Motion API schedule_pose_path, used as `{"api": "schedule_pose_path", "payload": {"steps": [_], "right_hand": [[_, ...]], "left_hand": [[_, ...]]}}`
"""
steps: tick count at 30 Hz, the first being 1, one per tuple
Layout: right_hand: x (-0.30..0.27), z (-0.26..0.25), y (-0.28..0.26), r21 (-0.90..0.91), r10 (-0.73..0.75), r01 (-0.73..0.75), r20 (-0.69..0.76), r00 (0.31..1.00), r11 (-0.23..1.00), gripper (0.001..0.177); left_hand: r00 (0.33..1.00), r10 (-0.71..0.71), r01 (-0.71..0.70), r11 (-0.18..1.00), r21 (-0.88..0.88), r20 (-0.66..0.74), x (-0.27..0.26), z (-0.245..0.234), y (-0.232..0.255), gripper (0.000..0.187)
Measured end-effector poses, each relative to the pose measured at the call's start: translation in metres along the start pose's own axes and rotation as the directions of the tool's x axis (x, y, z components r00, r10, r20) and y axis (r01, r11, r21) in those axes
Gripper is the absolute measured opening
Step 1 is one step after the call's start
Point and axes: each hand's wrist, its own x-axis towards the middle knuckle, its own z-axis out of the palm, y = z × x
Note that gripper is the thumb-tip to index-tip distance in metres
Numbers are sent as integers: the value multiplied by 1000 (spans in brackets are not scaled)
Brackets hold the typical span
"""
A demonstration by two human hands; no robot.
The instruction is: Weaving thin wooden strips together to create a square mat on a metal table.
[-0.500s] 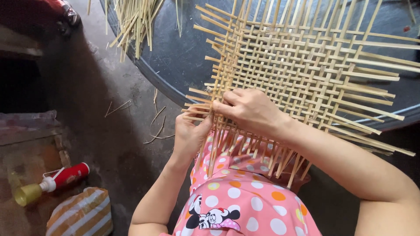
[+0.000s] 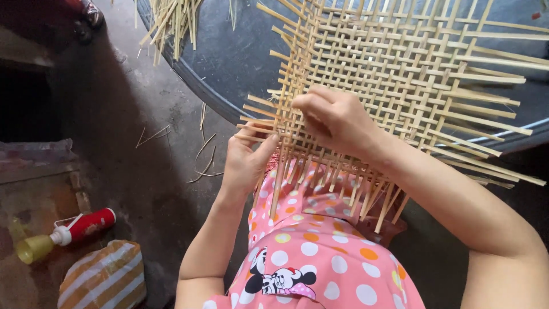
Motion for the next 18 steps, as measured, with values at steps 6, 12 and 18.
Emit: {"api": "schedule_pose_path", "payload": {"steps": [6, 12, 18], "right_hand": [[30, -58, -51, 234, 292, -285, 2, 956, 930, 35], [-6, -122, -82, -406, 305, -218, 160, 939, 887, 38], [-65, -87, -66, -776, 462, -153, 194, 866, 612, 53]], "left_hand": [[988, 44, -50, 998, 34, 151, 1, -19, 7, 16], [979, -106, 72, 979, 190, 175, -3, -27, -1, 13], [984, -119, 102, 986, 130, 134, -3, -23, -8, 13]]}}
